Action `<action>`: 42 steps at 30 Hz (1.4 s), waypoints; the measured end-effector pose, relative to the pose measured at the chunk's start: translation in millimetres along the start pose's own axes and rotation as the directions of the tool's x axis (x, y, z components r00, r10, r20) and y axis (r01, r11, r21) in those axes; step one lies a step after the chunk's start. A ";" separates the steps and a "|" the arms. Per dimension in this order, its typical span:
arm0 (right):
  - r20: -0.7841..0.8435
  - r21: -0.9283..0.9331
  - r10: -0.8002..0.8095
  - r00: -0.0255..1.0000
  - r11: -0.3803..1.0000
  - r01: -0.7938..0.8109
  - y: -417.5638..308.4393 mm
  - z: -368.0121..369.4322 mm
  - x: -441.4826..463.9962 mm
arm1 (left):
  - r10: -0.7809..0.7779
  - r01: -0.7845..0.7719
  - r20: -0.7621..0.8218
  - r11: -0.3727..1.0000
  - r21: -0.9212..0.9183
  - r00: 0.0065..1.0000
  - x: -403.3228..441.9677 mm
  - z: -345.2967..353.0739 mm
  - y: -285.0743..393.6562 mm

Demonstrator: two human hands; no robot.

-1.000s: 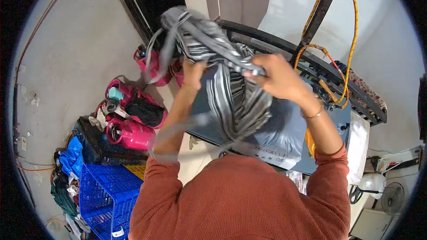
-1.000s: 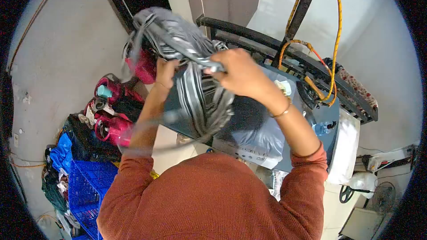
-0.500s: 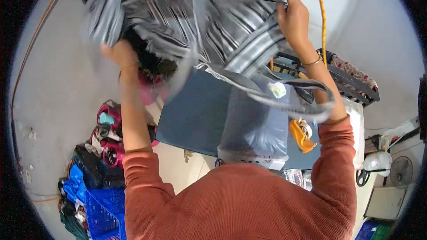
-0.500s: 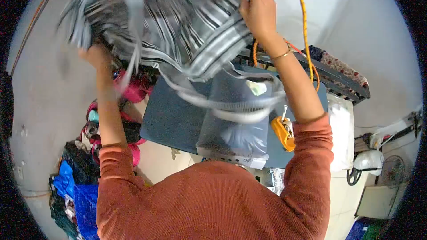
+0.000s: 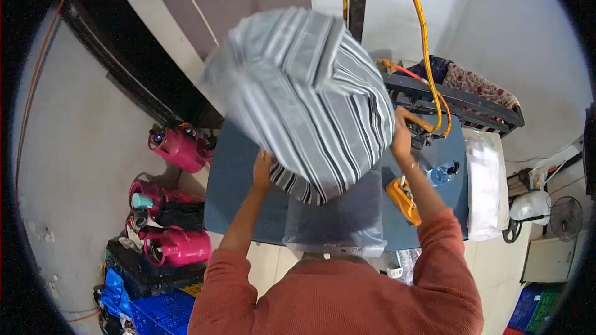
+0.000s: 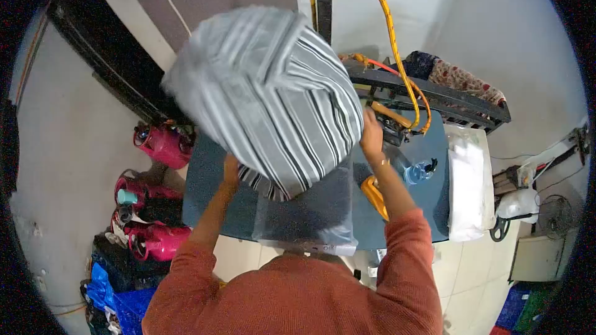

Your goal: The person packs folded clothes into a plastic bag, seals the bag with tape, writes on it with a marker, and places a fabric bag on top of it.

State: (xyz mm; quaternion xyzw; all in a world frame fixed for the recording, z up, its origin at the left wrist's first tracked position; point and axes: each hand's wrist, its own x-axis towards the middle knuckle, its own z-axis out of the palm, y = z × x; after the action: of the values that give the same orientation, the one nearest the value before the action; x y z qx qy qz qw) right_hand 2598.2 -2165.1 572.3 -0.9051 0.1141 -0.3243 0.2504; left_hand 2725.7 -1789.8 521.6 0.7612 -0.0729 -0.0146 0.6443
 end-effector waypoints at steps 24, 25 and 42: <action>0.077 0.709 0.550 0.832 0.557 -0.434 72.8 88.5 -31.1 | -0.422 0.492 0.395 0.866 -0.092 0.816 169.3 79.0 -84.6; 0.047 0.656 0.497 0.866 0.639 -0.402 77.9 95.3 -30.5 | -0.429 0.498 0.406 0.864 -0.077 0.807 173.9 69.8 -90.8; 0.457 -0.050 0.433 0.777 0.885 -0.464 127.4 140.0 -159.3 | -0.491 0.557 0.517 0.830 0.033 0.701 77.0 61.8 -126.6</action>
State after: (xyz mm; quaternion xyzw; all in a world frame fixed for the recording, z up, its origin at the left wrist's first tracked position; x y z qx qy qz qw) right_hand 2561.1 -2161.4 327.7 -0.8933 0.2537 -0.0376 0.3691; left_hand 2806.4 -1840.1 392.3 0.6767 -0.0178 -0.4003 0.6177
